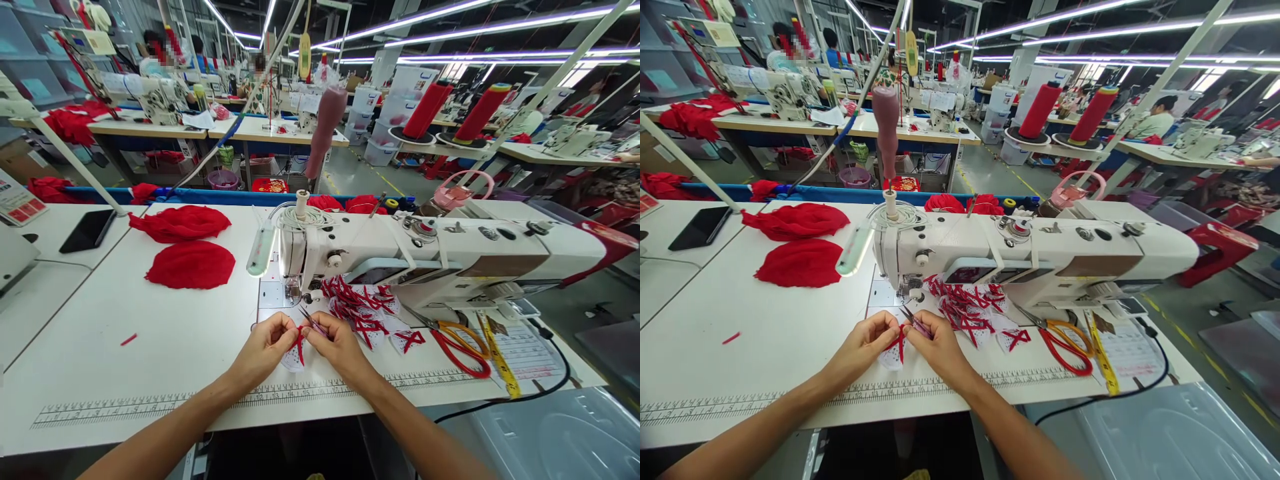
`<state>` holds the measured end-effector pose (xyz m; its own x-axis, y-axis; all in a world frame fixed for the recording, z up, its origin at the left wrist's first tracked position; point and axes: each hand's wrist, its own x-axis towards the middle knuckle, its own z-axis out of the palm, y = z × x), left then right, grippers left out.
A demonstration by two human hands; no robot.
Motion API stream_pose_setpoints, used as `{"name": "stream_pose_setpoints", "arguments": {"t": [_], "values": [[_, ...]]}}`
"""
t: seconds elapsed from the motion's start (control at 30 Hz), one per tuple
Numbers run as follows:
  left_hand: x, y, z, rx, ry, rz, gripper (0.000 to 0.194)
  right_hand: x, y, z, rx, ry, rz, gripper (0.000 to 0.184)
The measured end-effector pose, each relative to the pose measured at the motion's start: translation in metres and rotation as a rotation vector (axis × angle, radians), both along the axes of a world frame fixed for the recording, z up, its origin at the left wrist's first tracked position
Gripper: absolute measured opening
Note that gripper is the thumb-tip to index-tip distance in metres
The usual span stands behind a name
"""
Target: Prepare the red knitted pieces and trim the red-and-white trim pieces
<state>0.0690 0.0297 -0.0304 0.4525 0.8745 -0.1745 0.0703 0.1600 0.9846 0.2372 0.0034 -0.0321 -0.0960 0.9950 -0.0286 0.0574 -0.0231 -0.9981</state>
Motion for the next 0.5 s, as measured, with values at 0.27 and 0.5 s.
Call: {"name": "stream_pose_setpoints", "arguments": {"t": [0.27,0.5], "values": [[-0.0009,-0.0001,0.0015,-0.030,-0.012,0.006,0.043,-0.0002,0.0004,-0.0041,0.017,-0.064,-0.014,0.023],[-0.0004,0.0017,0.0070,-0.121,-0.034,0.105,0.028,0.0004,-0.0006,-0.0034,-0.025,-0.031,0.016,0.027]]}}
